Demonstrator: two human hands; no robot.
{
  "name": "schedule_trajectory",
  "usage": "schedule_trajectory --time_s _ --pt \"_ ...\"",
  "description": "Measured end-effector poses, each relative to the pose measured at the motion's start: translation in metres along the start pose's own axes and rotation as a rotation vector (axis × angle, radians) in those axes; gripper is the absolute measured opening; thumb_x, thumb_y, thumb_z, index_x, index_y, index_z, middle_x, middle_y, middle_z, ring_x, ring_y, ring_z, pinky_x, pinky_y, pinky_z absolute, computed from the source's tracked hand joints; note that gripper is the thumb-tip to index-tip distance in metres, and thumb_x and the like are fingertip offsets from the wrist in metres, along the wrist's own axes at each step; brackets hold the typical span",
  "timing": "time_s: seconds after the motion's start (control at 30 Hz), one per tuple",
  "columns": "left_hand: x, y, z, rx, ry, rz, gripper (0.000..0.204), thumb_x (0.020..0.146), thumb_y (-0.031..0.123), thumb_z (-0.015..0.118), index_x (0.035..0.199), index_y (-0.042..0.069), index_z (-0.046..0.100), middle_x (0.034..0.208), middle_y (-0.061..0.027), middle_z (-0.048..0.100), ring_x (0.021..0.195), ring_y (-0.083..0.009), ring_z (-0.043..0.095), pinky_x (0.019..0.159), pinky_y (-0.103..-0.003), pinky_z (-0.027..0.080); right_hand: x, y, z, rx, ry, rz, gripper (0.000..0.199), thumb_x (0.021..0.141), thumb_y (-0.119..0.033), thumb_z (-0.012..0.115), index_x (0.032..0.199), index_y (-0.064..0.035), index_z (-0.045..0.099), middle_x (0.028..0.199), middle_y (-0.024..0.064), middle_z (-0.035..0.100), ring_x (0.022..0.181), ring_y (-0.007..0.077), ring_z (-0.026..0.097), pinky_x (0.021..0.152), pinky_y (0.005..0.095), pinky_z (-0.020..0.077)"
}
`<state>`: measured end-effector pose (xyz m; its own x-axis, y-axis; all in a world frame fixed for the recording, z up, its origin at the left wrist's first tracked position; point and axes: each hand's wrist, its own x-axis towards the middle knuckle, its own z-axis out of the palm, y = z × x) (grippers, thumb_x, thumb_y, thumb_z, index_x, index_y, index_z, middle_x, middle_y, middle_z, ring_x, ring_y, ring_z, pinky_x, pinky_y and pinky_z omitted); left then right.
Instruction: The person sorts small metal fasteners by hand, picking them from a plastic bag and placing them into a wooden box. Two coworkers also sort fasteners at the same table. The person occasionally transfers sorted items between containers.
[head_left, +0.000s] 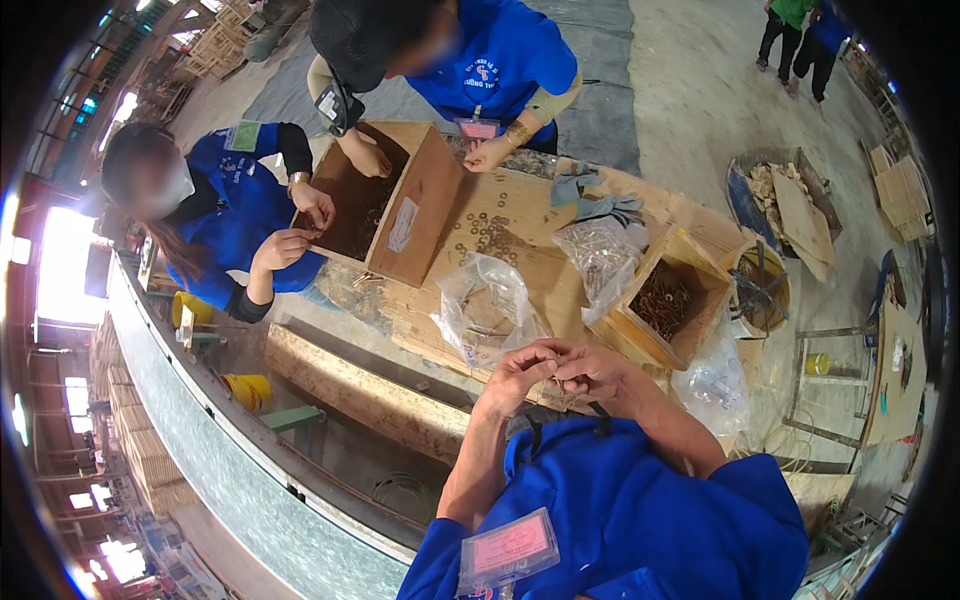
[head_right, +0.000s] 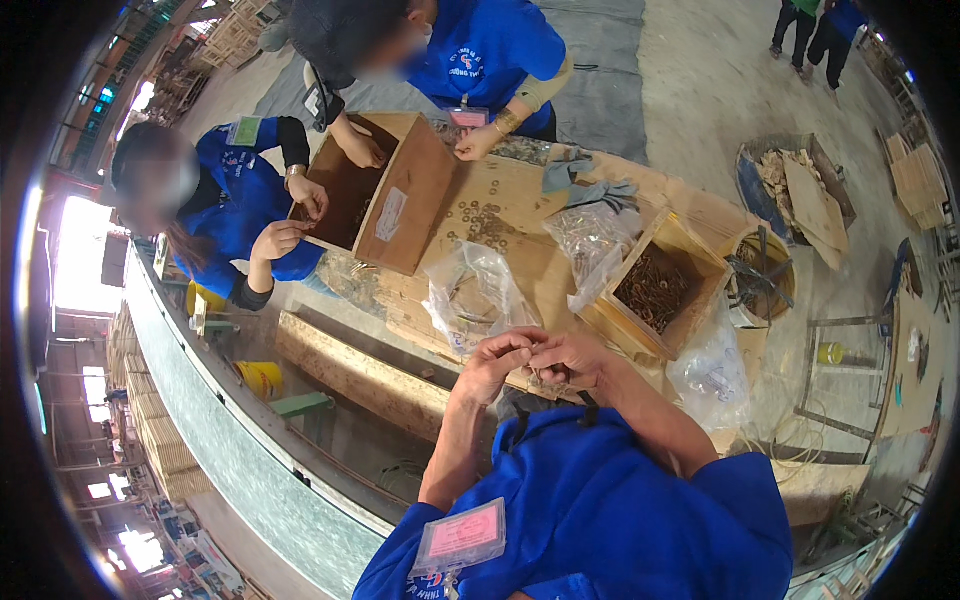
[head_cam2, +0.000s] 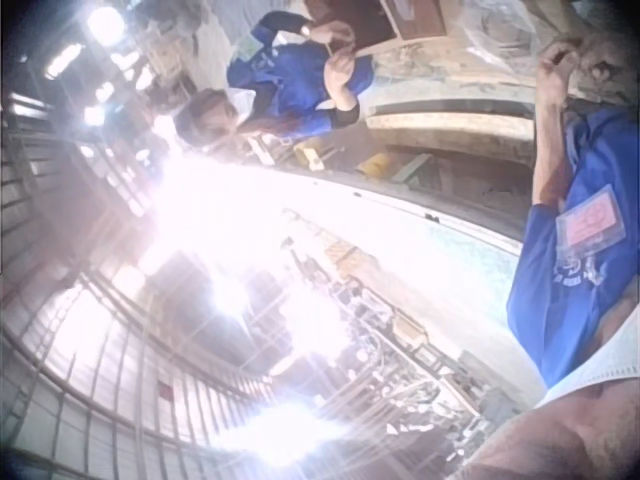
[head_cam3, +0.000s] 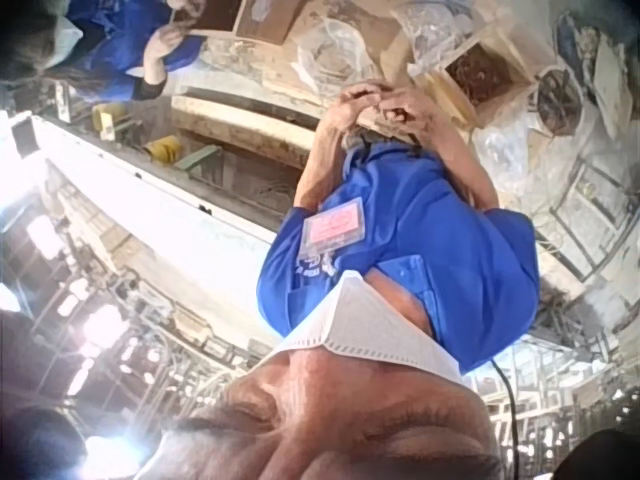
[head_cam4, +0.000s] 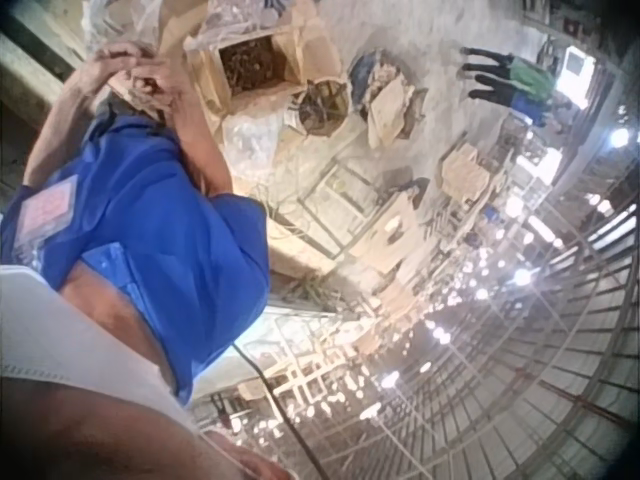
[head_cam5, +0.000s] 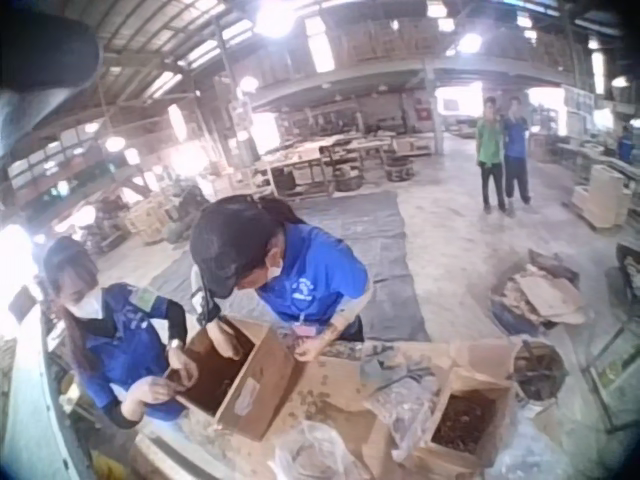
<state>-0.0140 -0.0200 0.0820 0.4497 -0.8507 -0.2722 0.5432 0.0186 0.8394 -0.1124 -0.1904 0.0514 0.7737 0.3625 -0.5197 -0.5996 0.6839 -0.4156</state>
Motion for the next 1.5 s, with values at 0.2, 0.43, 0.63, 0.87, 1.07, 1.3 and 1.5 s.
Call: schedule_trajectory --time_s 0.2,0.43,0.63,0.87,1.07,1.3,1.5 --pt "-0.003 -0.018 -0.003 0.057 0.196 0.323 0.015 0.098 0.017 0.055 0.097 0.003 0.060 0.107 -0.0141 0.065 0.092 -0.0215 0.062 0.076 -0.032 0.049 0.001 -0.012 0.016 -0.253 0.024 0.059 0.017 0.089 -0.014 0.066 0.095 0.0017 0.068 0.090 0.0062 0.067 0.054 0.0066 0.048 0.049 0.0209 0.0381" --pt "0.035 -0.017 -0.073 -0.295 0.604 0.318 0.009 0.098 0.012 0.049 0.096 0.007 0.057 0.088 -0.0149 0.067 0.080 -0.0249 0.065 0.067 -0.038 0.053 0.018 0.013 0.006 0.130 0.143 -0.119 0.027 0.096 -0.009 0.055 0.120 0.0024 0.054 0.115 0.0140 0.063 0.087 0.0174 0.065 0.075 0.0283 0.0557" --pt "0.077 -0.049 -0.118 1.421 0.723 0.189 0.022 0.083 0.017 0.058 0.102 0.006 0.064 0.083 -0.0187 0.064 0.081 -0.0414 0.065 0.071 -0.049 0.052 0.013 0.016 0.002 0.068 0.080 -0.094 0.028 0.097 -0.009 0.053 0.123 0.0010 0.051 0.118 0.0159 0.063 0.098 0.0222 0.067 0.085 0.0326 0.0577" --pt "0.079 -0.051 -0.115 1.690 0.543 0.216 0.017 0.084 0.018 0.058 0.093 0.005 0.064 0.099 -0.0187 0.063 0.078 -0.0399 0.067 0.068 -0.050 0.053 -0.002 0.016 0.001 0.027 0.187 -0.072 0.021 0.094 -0.020 0.063 0.106 -0.0028 0.063 0.099 0.0100 0.069 0.086 0.0187 0.069 0.075 0.0306 0.0590" --pt "0.036 -0.030 -0.106 1.176 0.787 0.158 0.018 0.087 0.017 0.060 0.083 0.000 0.064 0.063 -0.0093 0.060 0.059 -0.0227 0.061 0.052 -0.036 0.046 0.008 0.027 -0.011 0.034 0.302 -0.086 0.026 0.094 -0.026 0.063 0.109 -0.0039 0.064 0.092 0.0061 0.068 0.071 0.0120 0.063 0.066 0.0274 0.0561" --pt "-0.003 -0.018 -0.002 0.359 0.476 0.273 0.012 0.094 0.012 0.061 0.099 0.002 0.066 0.082 -0.0002 0.059 0.064 -0.0065 0.049 0.054 -0.023 0.039 0.011 0.021 0.000 0.073 0.186 -0.170 0.025 0.096 -0.021 0.060 0.112 -0.0020 0.063 0.095 0.0074 0.067 0.078 0.0122 0.063 0.071 0.0298 0.0551" --pt "0.000 -0.025 0.013 0.579 0.377 0.443 0.010 0.094 0.007 0.060 0.100 0.000 0.063 0.097 -0.0108 0.065 0.087 -0.0191 0.061 0.075 -0.030 0.049 0.009 0.024 0.008 0.138 0.197 -0.239 0.028 0.096 -0.017 0.059 0.118 -0.0010 0.061 0.099 0.0082 0.068 0.081 0.0149 0.065 0.073 0.0319 0.0559"
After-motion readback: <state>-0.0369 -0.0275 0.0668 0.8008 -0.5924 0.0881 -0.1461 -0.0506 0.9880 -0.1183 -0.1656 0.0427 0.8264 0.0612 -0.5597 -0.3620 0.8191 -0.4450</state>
